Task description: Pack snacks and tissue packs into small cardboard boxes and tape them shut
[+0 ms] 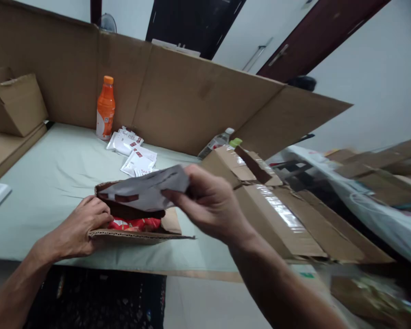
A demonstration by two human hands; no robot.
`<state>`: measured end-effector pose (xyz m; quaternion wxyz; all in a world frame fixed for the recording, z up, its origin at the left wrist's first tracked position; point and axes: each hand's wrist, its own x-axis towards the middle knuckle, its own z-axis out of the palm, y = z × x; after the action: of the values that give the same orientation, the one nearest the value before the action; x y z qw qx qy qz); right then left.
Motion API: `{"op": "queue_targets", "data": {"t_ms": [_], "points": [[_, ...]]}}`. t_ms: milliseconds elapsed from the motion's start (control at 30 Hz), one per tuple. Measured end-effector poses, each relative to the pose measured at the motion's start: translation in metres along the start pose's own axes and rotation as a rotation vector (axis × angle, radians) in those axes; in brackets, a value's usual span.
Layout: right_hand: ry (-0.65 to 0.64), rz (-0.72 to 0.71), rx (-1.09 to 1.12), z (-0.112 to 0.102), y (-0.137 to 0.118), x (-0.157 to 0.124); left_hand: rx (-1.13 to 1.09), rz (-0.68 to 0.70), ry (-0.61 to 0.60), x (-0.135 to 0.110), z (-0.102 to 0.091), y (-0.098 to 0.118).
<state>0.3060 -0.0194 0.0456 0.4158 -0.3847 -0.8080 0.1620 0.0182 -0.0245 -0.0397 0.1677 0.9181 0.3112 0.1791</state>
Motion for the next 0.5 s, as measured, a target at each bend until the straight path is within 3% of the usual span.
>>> {"op": "queue_targets", "data": {"t_ms": [133, 333, 500], "points": [[-0.234, -0.018, -0.190, 0.022, 0.004, -0.001, 0.006, -0.012, -0.004, -0.001, 0.003, -0.003], [-0.752, 0.171, -0.617, 0.054, 0.001, 0.014, -0.030, -0.026, 0.025, -0.003, 0.004, -0.001], [-0.912, 0.196, -0.476, 0.065, 0.013, 0.030, -0.033, -0.074, 0.246, -0.015, 0.020, 0.004]]}}
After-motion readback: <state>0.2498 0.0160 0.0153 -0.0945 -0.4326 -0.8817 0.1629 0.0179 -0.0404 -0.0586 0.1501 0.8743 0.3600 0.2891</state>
